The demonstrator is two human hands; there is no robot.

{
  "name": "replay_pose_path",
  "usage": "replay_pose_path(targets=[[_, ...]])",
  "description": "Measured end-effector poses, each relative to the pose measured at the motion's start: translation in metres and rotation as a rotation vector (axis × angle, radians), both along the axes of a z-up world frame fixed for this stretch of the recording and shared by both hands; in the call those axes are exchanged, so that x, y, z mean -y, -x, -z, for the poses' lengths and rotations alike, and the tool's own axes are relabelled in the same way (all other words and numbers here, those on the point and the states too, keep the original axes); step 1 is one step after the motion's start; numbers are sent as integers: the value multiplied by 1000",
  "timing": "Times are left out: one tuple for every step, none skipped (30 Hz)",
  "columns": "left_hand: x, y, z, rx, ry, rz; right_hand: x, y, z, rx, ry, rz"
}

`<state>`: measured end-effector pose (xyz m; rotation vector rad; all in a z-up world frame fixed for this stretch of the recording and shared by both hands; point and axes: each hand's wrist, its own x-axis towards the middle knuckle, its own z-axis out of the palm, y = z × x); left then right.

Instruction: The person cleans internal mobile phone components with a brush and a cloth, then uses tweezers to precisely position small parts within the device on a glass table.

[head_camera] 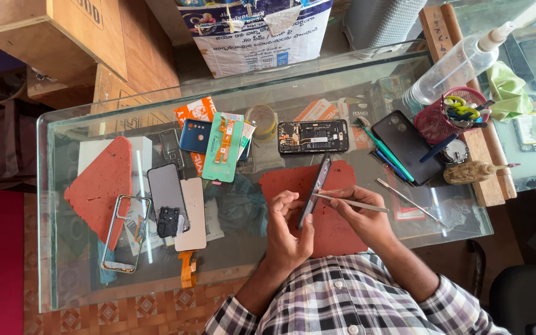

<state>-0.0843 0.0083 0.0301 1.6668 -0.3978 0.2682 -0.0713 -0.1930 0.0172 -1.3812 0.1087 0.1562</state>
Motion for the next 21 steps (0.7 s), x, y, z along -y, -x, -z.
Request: replay_pose_path(targets=[[0, 0, 0, -68, 10, 6, 1, 0, 2, -13, 4, -8], [0, -1, 1, -135, 21, 15, 2, 0, 3, -24, 9, -14], [1, -2, 3, -201, 31, 24, 2, 0, 4, -20, 6, -31], [1, -5, 5, -350, 117, 57, 2, 0, 4, -15, 5, -44], [1, -9, 8, -500, 202, 91, 1, 0, 5, -10, 5, -57], [3, -13, 11, -651, 285, 138, 2, 0, 5, -1, 42, -75], [5, -17, 13, -617, 231, 100, 2, -1, 5, 6, 80, -93], [7, -22, 17, -584, 178, 76, 3, 0, 6, 11, 121, -99], [10, -27, 20, -549, 126, 51, 2, 0, 6, -67, 123, -106], [12, -31, 24, -348, -30, -7, 1, 0, 7, -144, 124, -99], [12, -34, 28, -138, -175, -64, 0, -1, 6, -220, 121, -92], [13, -35, 33, 79, -304, -115, 2, 0, 5, -117, 102, -96], [11, -36, 37, 52, -294, -101, 2, -1, 4, -13, 90, -104], [11, -39, 40, 27, -282, -85, 4, -1, 3, 76, 160, -115], [11, -40, 43, -29, -233, -45, 6, -1, 2, 160, 236, -128], [8, -40, 45, -87, -190, -14, 2, -2, 4, 151, 178, -130], [8, -42, 48, -136, -136, 16, 0, -1, 5, 143, 120, -132], [8, -43, 50, -188, -87, 36, 0, 0, 6, 169, 165, -134], [8, -46, 51, -141, -151, 12, 2, 0, 7, 193, 210, -136], [6, -47, 50, -98, -218, -21, 3, 2, 7, 214, 251, -146], [7, -48, 50, -53, -283, -55, 3, 2, 7, 250, 297, -138]])
